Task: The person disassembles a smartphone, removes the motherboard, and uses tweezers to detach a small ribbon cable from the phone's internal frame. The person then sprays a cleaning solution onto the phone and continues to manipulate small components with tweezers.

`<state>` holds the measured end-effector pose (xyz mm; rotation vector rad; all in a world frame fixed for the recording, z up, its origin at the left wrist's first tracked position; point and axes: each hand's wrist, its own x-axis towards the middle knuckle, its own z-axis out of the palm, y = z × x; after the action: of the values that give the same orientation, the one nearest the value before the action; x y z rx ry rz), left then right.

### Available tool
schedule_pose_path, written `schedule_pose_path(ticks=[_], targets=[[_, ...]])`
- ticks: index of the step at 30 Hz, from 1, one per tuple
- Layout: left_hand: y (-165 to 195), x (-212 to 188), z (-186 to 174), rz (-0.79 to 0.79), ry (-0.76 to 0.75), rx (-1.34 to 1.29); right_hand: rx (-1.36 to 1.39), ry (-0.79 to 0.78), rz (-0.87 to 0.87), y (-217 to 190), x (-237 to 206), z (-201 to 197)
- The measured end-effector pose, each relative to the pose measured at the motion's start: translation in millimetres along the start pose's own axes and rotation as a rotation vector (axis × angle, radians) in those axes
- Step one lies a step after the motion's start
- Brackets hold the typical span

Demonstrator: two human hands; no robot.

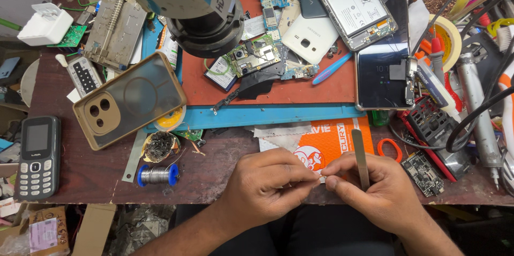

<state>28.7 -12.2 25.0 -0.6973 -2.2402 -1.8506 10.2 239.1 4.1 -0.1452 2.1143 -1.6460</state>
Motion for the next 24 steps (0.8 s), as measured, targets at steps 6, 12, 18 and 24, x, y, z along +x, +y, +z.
schedule_pose_path(ticks=[6,12,18,24], targets=[[-1.4,0.2,-1.1,-0.004,-0.020,-0.024,-0.032,0.006,0.015,-0.9,0.8,1.4],[-1.7,-0.1,-0.9,-0.024,-0.026,-0.020,-0.023,0.006,0.007,-0.8,0.9,0.7],[-2.7,1.0,-1.3,-0.072,-0.041,-0.036,-0.003,-0.001,-0.008,-0.2,1.0,0.6],[-0.7,2.4,-1.7,-0.070,-0.040,-0.041,-0.026,0.004,0.013,-0.2,2.0,0.6]])
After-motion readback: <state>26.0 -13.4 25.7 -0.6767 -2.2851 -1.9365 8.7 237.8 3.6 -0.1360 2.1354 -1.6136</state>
